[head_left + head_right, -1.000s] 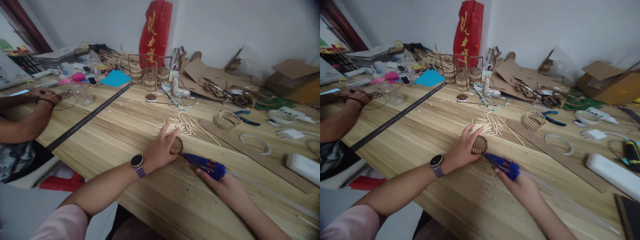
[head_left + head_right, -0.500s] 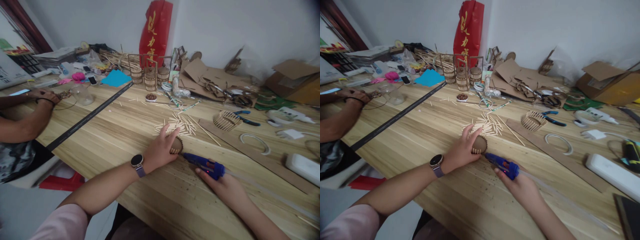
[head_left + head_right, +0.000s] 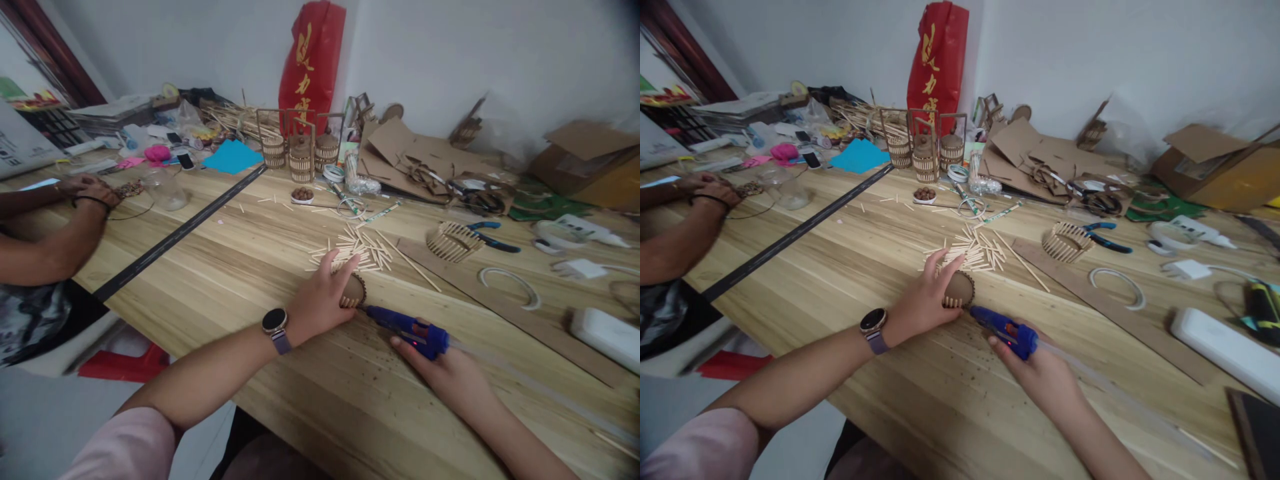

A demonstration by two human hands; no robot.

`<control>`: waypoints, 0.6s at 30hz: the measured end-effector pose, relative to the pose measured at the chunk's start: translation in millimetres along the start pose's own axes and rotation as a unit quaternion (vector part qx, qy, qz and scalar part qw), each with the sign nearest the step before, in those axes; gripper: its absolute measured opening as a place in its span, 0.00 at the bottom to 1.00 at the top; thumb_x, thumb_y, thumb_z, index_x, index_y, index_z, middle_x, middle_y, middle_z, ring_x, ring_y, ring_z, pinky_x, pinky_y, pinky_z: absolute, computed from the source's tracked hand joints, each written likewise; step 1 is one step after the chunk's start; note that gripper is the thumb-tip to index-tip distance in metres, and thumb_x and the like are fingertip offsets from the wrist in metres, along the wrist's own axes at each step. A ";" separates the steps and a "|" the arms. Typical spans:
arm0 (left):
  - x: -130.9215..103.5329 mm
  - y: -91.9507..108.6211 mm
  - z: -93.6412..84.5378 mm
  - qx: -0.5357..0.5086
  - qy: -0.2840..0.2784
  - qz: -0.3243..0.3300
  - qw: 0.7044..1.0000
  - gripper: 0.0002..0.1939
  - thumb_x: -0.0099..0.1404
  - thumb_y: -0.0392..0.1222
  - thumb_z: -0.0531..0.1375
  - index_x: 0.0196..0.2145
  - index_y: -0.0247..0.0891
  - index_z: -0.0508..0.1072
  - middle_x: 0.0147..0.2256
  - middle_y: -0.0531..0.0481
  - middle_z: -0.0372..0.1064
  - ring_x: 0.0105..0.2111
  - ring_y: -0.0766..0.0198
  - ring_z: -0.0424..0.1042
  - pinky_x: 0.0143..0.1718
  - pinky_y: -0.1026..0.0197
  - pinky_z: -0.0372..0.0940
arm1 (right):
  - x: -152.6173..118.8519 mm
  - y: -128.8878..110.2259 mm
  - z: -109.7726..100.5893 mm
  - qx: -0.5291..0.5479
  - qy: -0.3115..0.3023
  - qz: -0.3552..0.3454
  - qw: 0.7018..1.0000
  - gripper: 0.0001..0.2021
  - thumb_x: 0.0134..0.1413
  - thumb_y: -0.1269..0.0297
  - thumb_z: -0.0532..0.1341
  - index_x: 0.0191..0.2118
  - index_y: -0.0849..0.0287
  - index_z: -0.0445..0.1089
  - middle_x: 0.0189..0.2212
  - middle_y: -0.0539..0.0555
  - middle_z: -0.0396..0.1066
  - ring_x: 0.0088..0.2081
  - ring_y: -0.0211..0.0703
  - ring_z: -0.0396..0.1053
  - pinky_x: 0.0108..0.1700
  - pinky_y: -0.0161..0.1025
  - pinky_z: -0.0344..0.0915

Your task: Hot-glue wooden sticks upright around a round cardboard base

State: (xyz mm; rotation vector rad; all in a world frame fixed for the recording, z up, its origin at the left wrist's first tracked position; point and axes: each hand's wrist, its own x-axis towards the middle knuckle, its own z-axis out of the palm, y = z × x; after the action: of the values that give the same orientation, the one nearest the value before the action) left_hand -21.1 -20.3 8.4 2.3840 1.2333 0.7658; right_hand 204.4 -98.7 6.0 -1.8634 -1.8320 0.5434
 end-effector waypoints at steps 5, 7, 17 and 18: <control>0.3 0.6 -0.2 0.007 -0.006 -0.002 1.000 0.53 0.54 0.36 0.68 0.67 0.48 0.41 0.66 0.34 0.37 0.62 0.42 0.56 0.56 0.44 0.64 | 0.2 -3.1 -1.2 -0.012 -0.007 0.009 1.000 0.22 0.50 0.44 0.54 0.39 0.53 0.76 0.37 0.56 0.81 0.40 0.55 0.78 0.40 0.44 0.75; 0.4 1.1 -0.7 0.010 -0.007 -0.005 1.000 0.52 0.54 0.37 0.68 0.67 0.48 0.41 0.66 0.35 0.38 0.62 0.42 0.57 0.56 0.44 0.65 | 0.3 -3.8 -1.0 -0.014 -0.004 0.015 1.000 0.22 0.50 0.44 0.54 0.39 0.53 0.76 0.37 0.56 0.81 0.40 0.55 0.79 0.39 0.44 0.75; 0.3 1.7 -0.8 0.009 -0.009 -0.011 1.000 0.53 0.54 0.39 0.69 0.67 0.50 0.41 0.66 0.36 0.37 0.60 0.43 0.59 0.55 0.44 0.65 | 4.2 2.8 -3.1 0.036 -0.010 0.053 0.998 0.22 0.50 0.44 0.59 0.41 0.53 0.78 0.37 0.53 0.81 0.42 0.56 0.78 0.39 0.45 0.75; 0.3 1.8 -0.5 0.009 -0.008 -0.011 1.000 0.53 0.54 0.39 0.69 0.67 0.50 0.41 0.67 0.36 0.37 0.61 0.43 0.59 0.55 0.44 0.65 | 5.8 2.6 -4.8 0.059 0.001 0.057 0.997 0.21 0.49 0.44 0.60 0.41 0.53 0.78 0.38 0.53 0.81 0.42 0.56 0.78 0.41 0.46 0.74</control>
State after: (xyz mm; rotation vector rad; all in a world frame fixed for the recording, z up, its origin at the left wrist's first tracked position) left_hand -20.1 -21.1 9.8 2.3824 1.2639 0.7307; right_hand 209.5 -93.2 8.6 -1.8970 -1.6623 0.6743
